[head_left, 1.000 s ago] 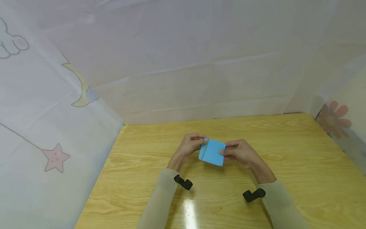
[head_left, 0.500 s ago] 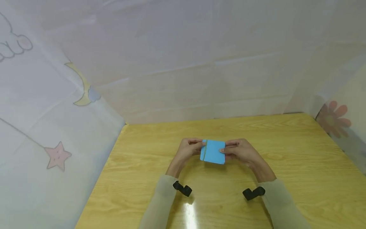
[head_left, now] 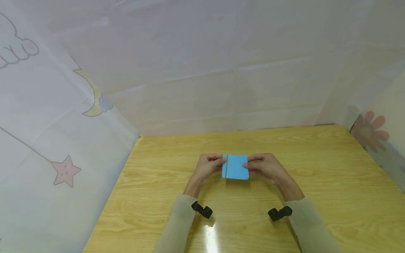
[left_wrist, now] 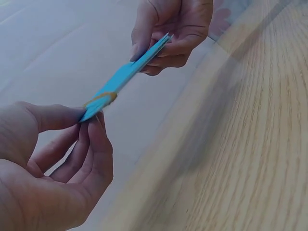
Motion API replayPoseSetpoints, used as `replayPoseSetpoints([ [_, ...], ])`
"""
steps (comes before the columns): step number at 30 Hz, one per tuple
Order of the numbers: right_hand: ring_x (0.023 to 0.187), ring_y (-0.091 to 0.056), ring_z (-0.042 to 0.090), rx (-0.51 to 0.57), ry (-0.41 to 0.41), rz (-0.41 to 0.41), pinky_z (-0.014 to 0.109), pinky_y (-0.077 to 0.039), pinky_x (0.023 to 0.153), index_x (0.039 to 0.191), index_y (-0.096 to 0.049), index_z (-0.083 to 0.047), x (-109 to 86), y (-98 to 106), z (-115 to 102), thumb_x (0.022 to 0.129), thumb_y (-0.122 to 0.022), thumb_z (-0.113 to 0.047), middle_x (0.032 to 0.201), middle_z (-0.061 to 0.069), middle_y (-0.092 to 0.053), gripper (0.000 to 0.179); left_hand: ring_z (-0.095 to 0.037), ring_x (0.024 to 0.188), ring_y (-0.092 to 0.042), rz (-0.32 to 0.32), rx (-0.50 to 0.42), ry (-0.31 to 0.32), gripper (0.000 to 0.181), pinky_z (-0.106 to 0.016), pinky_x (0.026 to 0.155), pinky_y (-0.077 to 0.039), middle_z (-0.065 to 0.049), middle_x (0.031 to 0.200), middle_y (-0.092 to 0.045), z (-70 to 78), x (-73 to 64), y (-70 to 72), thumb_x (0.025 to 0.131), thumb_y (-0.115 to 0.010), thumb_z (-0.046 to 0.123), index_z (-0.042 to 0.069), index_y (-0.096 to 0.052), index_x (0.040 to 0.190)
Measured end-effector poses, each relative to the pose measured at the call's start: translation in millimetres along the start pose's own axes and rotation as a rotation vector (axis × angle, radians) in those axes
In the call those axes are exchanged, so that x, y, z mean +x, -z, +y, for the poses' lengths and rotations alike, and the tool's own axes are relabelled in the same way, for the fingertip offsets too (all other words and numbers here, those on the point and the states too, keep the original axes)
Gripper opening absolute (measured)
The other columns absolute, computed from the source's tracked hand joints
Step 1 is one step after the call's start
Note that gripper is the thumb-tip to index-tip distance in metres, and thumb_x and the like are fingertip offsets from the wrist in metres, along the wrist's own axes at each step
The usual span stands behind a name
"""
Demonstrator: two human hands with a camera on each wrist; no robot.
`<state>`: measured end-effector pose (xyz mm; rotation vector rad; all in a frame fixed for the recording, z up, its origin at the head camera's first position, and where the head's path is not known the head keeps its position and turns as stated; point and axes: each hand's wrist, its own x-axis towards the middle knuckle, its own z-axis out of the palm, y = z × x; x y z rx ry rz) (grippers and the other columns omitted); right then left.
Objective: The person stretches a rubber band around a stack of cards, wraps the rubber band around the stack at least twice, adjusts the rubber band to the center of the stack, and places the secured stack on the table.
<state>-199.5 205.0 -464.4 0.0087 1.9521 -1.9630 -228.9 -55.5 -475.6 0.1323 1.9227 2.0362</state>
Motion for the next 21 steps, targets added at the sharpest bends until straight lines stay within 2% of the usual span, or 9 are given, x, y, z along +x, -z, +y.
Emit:
replayPoseSetpoints([
  [6, 0.087, -0.079, 0.014, 0.060, 0.000, 0.000, 0.032, -0.066, 0.085, 0.131, -0.065, 0.012, -1.7, 5.4, 2.1, 0.100, -0.074, -0.013, 0.095, 0.000, -0.079, 0.041, -0.012, 0.083, -0.071, 0.058, 0.018, 0.003, 0.025, -0.035, 0.086, -0.066, -0.005, 0.105, -0.076, -0.3, 0.6, 2.8, 0.098, -0.076, 0.012, -0.001, -0.078, 0.118],
  [11, 0.086, -0.080, 0.014, 0.064, 0.005, 0.004, 0.033, -0.066, 0.084, 0.136, -0.059, 0.017, 0.1, 4.7, 4.1, 0.100, -0.074, -0.014, 0.095, 0.000, -0.081, 0.050, -0.013, 0.086, -0.075, 0.056, 0.018, 0.004, 0.024, -0.032, 0.085, -0.066, -0.013, 0.115, -0.076, -1.8, 1.5, 2.9, 0.097, -0.077, 0.012, -0.001, -0.078, 0.117],
  [14, 0.086, -0.080, 0.014, 0.050, 0.007, 0.023, 0.035, -0.066, 0.085, 0.136, -0.058, 0.018, 1.9, 2.0, 5.3, 0.100, -0.073, -0.015, 0.095, 0.001, -0.081, 0.051, -0.011, 0.084, -0.074, 0.059, 0.025, -0.004, 0.023, -0.030, 0.083, -0.066, -0.015, 0.115, -0.077, -1.4, 1.0, 1.4, 0.096, -0.077, 0.010, -0.002, -0.079, 0.116],
  [21, 0.088, -0.080, 0.016, 0.047, 0.014, 0.065, 0.038, -0.065, 0.090, 0.137, -0.059, 0.018, 2.4, -0.9, 7.1, 0.102, -0.071, -0.012, 0.097, 0.001, -0.081, 0.048, -0.011, 0.089, -0.075, 0.106, 0.107, -0.060, 0.022, -0.033, 0.087, -0.066, -0.019, 0.122, -0.076, -4.2, -0.2, -5.9, 0.101, -0.072, 0.011, -0.001, -0.078, 0.118],
])
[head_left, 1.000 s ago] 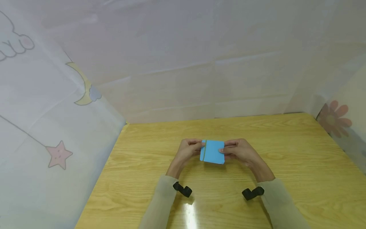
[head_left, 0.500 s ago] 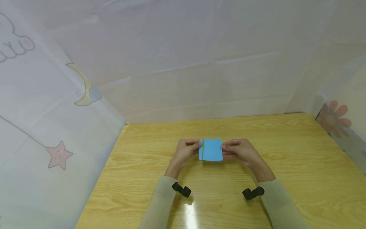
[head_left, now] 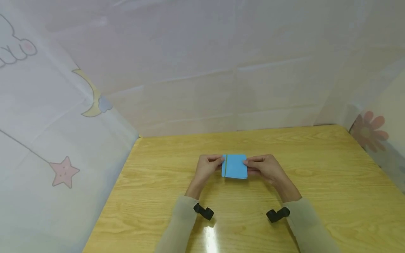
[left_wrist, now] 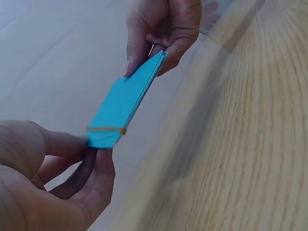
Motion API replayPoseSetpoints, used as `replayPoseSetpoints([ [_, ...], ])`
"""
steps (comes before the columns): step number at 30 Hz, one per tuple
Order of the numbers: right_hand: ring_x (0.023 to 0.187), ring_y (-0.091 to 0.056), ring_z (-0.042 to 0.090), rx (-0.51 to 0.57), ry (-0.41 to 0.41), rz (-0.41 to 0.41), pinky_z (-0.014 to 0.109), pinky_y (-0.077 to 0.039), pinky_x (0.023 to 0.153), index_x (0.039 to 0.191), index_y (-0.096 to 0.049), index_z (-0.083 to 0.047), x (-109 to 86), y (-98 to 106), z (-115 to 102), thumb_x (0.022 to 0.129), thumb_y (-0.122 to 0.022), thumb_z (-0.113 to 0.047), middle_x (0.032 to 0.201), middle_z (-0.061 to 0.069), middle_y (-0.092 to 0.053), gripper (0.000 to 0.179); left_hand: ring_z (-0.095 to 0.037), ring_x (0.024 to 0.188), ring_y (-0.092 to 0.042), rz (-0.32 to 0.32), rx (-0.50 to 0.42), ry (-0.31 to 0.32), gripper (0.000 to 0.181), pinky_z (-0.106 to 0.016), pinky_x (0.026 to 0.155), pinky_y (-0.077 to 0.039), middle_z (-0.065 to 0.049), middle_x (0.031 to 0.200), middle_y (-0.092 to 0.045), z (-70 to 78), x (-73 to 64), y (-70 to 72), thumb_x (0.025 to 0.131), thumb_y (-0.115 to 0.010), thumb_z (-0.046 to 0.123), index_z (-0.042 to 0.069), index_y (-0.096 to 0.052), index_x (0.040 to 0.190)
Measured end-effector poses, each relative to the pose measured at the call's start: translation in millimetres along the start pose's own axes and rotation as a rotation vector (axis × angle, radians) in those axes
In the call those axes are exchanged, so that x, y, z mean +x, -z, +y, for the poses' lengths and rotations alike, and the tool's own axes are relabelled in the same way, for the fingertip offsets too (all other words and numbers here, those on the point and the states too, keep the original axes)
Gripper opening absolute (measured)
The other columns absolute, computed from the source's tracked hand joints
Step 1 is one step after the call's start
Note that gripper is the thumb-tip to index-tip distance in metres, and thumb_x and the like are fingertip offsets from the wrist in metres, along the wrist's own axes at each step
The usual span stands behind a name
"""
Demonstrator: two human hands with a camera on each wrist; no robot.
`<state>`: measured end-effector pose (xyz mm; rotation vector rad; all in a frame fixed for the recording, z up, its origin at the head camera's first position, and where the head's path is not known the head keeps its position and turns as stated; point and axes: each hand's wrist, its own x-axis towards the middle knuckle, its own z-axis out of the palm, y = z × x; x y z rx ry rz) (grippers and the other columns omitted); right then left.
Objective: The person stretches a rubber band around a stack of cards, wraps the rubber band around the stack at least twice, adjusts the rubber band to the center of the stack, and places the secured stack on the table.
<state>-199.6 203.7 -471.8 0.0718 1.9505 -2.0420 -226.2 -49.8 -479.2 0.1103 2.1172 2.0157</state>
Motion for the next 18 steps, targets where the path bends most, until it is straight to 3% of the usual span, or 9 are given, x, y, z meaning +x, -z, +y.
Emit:
replayPoseSetpoints([
  [5, 0.087, -0.079, 0.011, -0.013, 0.020, 0.047, 0.035, -0.065, 0.089, 0.141, -0.055, 0.018, -2.3, -1, -4, 0.103, -0.068, -0.010, 0.099, 0.000, -0.077, 0.048, -0.011, 0.086, -0.076, 0.034, -0.006, -0.004, 0.021, -0.040, 0.089, -0.066, -0.018, 0.117, -0.078, -1.5, -9.0, -4.1, 0.101, -0.072, 0.013, 0.000, -0.080, 0.115],
  [8, 0.086, -0.078, 0.009, -0.001, 0.020, 0.077, 0.031, -0.066, 0.086, 0.142, -0.052, 0.018, -2.5, -1, -6, 0.103, -0.068, -0.009, 0.098, 0.000, -0.075, 0.051, -0.014, 0.084, -0.077, 0.060, -0.088, 0.043, 0.021, -0.046, 0.094, -0.065, -0.019, 0.112, -0.079, -6.4, -15.4, -6.0, 0.099, -0.074, 0.012, -0.002, -0.080, 0.114],
  [12, 0.084, -0.078, 0.009, 0.034, 0.013, 0.104, 0.028, -0.066, 0.083, 0.142, -0.051, 0.019, -1.5, -2, -6, 0.102, -0.069, -0.009, 0.096, -0.001, -0.076, 0.052, -0.026, 0.088, -0.081, 0.098, -0.202, 0.090, 0.023, -0.046, 0.097, -0.063, -0.028, 0.108, -0.077, -14.1, -22.1, -10.4, 0.099, -0.074, 0.010, -0.006, -0.078, 0.114],
  [18, 0.082, -0.078, 0.009, 0.058, 0.021, 0.121, 0.026, -0.065, 0.081, 0.142, -0.050, 0.020, 0.4, -2, -6, 0.102, -0.068, -0.007, 0.094, -0.001, -0.076, 0.052, -0.028, 0.095, -0.080, 0.133, -0.203, 0.006, 0.025, -0.042, 0.096, -0.063, -0.027, 0.113, -0.077, -19.1, -24.2, -21.9, 0.099, -0.074, 0.009, -0.005, -0.076, 0.119],
])
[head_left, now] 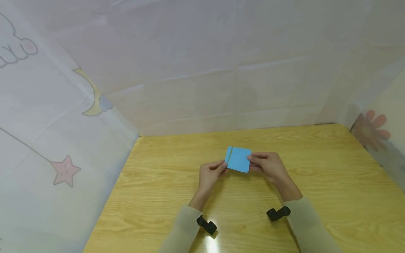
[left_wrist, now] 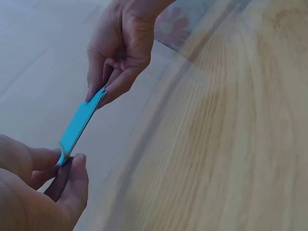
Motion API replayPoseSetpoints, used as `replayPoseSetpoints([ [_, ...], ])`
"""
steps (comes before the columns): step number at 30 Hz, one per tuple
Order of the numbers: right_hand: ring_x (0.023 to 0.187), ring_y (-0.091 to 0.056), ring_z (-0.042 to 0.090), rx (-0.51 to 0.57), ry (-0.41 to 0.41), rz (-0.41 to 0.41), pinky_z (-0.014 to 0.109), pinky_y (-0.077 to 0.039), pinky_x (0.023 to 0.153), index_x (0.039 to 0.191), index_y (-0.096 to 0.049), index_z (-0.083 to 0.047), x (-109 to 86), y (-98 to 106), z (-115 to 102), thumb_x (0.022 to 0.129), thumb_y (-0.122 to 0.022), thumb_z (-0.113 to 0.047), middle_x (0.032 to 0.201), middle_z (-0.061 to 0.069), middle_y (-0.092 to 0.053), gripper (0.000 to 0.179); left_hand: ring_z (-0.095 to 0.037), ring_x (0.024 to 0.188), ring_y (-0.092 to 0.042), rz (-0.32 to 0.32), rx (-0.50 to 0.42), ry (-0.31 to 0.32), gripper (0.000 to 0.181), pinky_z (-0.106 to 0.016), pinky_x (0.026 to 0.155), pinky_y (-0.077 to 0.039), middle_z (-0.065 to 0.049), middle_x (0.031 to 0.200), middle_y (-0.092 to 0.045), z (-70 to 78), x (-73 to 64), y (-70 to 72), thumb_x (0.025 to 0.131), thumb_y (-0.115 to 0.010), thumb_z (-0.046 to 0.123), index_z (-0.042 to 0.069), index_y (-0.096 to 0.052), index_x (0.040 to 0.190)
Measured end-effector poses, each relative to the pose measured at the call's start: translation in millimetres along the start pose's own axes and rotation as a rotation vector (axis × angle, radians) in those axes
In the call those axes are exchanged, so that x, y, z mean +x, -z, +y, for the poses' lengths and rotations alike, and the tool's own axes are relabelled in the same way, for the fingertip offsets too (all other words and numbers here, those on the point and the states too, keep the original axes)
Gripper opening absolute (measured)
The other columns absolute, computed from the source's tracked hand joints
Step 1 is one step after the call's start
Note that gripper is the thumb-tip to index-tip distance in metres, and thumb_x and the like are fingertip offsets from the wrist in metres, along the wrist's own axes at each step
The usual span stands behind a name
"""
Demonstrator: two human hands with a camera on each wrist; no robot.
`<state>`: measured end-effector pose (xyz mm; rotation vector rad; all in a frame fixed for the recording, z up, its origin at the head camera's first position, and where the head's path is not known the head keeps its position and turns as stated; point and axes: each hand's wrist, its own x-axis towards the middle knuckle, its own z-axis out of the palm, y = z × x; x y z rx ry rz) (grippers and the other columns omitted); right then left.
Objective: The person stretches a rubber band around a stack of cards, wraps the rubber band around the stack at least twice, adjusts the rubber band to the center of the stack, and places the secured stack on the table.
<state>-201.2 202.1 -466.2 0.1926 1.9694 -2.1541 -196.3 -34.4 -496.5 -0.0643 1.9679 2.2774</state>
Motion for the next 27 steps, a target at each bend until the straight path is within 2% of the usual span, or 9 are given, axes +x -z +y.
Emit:
replayPoseSetpoints([
  [4, 0.082, -0.078, 0.009, 0.024, -0.002, 0.006, 0.024, -0.065, 0.081, 0.142, -0.050, 0.021, -1.0, -1, 0, 0.101, -0.069, -0.006, 0.094, -0.001, -0.075, 0.052, -0.024, 0.092, -0.080, 0.052, -0.025, -0.020, 0.025, -0.039, 0.094, -0.064, -0.025, 0.115, -0.077, -2.6, -5.3, -8.4, 0.099, -0.073, 0.007, -0.004, -0.076, 0.120],
  [8, 0.083, -0.078, 0.010, 0.038, -0.001, 0.004, 0.024, -0.065, 0.082, 0.141, -0.051, 0.021, -2.9, -2, 0, 0.100, -0.071, -0.005, 0.095, 0.000, -0.075, 0.053, -0.016, 0.087, -0.078, 0.107, -0.100, -0.002, 0.026, -0.034, 0.093, -0.064, -0.025, 0.115, -0.076, -5.1, -10.4, -14.8, 0.099, -0.071, 0.003, -0.007, -0.074, 0.123],
  [15, 0.085, -0.079, 0.011, 0.053, -0.007, 0.012, 0.025, -0.065, 0.084, 0.138, -0.054, 0.020, -4.3, -4, 3, 0.097, -0.075, -0.004, 0.096, 0.000, -0.075, 0.052, -0.016, 0.096, -0.076, 0.095, -0.240, 0.003, 0.034, -0.034, 0.097, -0.063, -0.029, 0.125, -0.067, -10.7, -15.4, -22.0, 0.102, -0.066, 0.002, -0.011, -0.064, 0.134],
  [21, 0.088, -0.079, 0.010, 0.098, -0.006, 0.034, 0.029, -0.063, 0.091, 0.145, -0.047, 0.019, -7.0, -6, 5, 0.099, -0.071, -0.001, 0.101, 0.000, -0.072, 0.056, -0.023, 0.119, -0.071, 0.135, -0.409, 0.059, 0.044, -0.033, 0.107, -0.058, -0.026, 0.141, -0.060, -10.8, -21.5, -37.2, 0.106, -0.063, 0.011, -0.008, -0.056, 0.145],
  [27, 0.082, -0.078, 0.007, 0.036, 0.041, 0.073, 0.029, -0.064, 0.088, 0.143, -0.050, 0.019, -9.4, -7, -1, 0.100, -0.071, -0.004, 0.095, -0.004, -0.074, 0.053, -0.021, 0.121, -0.065, 0.208, -0.577, 0.163, 0.044, -0.031, 0.111, -0.056, -0.018, 0.136, -0.062, -8.7, -23.8, -52.7, 0.107, -0.063, 0.014, -0.007, -0.055, 0.145],
])
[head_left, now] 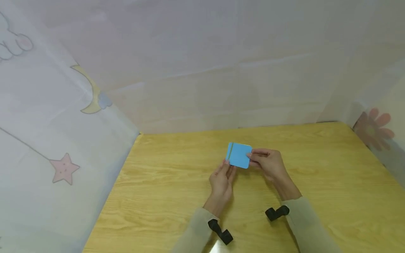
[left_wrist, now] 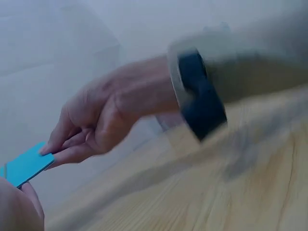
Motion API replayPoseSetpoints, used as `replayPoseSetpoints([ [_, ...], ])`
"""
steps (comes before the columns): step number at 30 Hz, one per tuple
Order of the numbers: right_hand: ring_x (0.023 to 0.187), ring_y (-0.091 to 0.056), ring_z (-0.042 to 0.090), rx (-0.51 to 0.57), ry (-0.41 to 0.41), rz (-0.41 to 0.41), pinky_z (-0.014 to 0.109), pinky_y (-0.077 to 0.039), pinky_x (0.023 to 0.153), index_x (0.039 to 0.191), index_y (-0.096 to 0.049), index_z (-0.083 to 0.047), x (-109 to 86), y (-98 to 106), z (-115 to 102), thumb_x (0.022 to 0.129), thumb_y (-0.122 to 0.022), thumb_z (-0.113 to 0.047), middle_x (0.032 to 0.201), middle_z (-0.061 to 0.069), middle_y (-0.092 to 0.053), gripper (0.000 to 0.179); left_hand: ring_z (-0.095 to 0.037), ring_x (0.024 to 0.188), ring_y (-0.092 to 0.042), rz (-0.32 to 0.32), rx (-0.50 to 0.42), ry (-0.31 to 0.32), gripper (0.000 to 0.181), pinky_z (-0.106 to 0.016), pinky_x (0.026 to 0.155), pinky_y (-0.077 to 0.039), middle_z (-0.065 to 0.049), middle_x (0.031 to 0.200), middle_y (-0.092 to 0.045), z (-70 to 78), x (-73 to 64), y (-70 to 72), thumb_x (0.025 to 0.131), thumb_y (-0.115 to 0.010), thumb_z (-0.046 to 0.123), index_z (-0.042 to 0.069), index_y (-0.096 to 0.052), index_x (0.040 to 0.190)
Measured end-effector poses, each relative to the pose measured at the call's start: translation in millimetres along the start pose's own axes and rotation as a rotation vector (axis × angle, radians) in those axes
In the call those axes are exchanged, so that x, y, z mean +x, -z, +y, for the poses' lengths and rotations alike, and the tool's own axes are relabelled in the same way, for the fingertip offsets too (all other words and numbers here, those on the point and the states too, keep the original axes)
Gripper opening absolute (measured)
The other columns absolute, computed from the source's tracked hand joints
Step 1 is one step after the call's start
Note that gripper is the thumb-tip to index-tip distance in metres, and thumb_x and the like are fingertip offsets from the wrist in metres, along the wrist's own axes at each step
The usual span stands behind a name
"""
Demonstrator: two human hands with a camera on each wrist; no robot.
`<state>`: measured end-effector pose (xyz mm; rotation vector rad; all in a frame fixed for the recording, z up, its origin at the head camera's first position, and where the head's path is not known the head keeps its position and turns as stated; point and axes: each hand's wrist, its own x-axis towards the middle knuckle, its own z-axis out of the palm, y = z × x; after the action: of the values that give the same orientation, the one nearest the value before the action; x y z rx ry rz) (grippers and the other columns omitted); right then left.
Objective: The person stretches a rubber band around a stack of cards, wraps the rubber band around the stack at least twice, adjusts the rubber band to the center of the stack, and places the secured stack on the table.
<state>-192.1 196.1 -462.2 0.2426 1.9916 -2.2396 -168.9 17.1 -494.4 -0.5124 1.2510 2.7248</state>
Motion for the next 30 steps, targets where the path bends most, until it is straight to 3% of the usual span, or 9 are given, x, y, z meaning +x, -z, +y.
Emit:
replayPoseSetpoints([
  [7, 0.081, -0.078, 0.006, -0.020, -0.004, 0.023, 0.028, -0.064, 0.086, 0.142, -0.053, 0.017, 0.1, -1, -4, 0.099, -0.072, -0.005, 0.092, -0.007, -0.075, 0.052, -0.025, 0.125, -0.061, 0.020, -0.048, 0.011, 0.044, -0.034, 0.115, -0.053, -0.018, 0.137, -0.062, -5.9, -2.0, -9.0, 0.108, -0.060, 0.016, -0.007, -0.053, 0.145],
  [13, 0.081, -0.078, 0.006, 0.031, 0.007, 0.035, 0.026, -0.064, 0.085, 0.141, -0.052, 0.019, -1.1, -3, -4, 0.099, -0.070, -0.002, 0.092, -0.006, -0.074, 0.050, -0.027, 0.127, -0.063, 0.003, -0.051, 0.035, 0.044, -0.038, 0.116, -0.052, -0.021, 0.137, -0.064, -12.1, -4.2, -14.9, 0.107, -0.062, 0.018, -0.008, -0.056, 0.143],
  [20, 0.084, -0.079, 0.008, 0.046, -0.005, 0.010, 0.024, -0.064, 0.086, 0.146, -0.047, 0.019, -0.8, 1, -6, 0.101, -0.069, -0.004, 0.099, -0.002, -0.073, 0.055, -0.022, 0.114, -0.069, -0.051, 0.007, 0.067, 0.042, -0.036, 0.109, -0.057, -0.016, 0.122, -0.070, -1.5, -1.8, -11.0, 0.104, -0.067, 0.015, -0.009, -0.061, 0.138],
  [26, 0.086, -0.078, 0.008, 0.030, -0.018, 0.013, 0.026, -0.063, 0.088, 0.148, -0.045, 0.019, 1.3, 5, -3, 0.101, -0.069, -0.004, 0.102, 0.000, -0.071, 0.057, -0.022, 0.110, -0.073, -0.014, 0.003, 0.091, 0.038, -0.036, 0.105, -0.060, -0.015, 0.118, -0.073, 3.6, 3.3, -7.4, 0.103, -0.069, 0.015, -0.007, -0.065, 0.134],
  [30, 0.086, -0.079, 0.008, 0.033, -0.015, 0.005, 0.026, -0.063, 0.088, 0.147, -0.045, 0.018, 1.9, 4, -2, 0.100, -0.070, -0.004, 0.101, -0.001, -0.072, 0.058, -0.023, 0.111, -0.074, 0.008, 0.019, 0.071, 0.039, -0.036, 0.104, -0.060, -0.018, 0.120, -0.073, 6.1, 6.0, -3.7, 0.103, -0.069, 0.014, -0.008, -0.064, 0.134],
])
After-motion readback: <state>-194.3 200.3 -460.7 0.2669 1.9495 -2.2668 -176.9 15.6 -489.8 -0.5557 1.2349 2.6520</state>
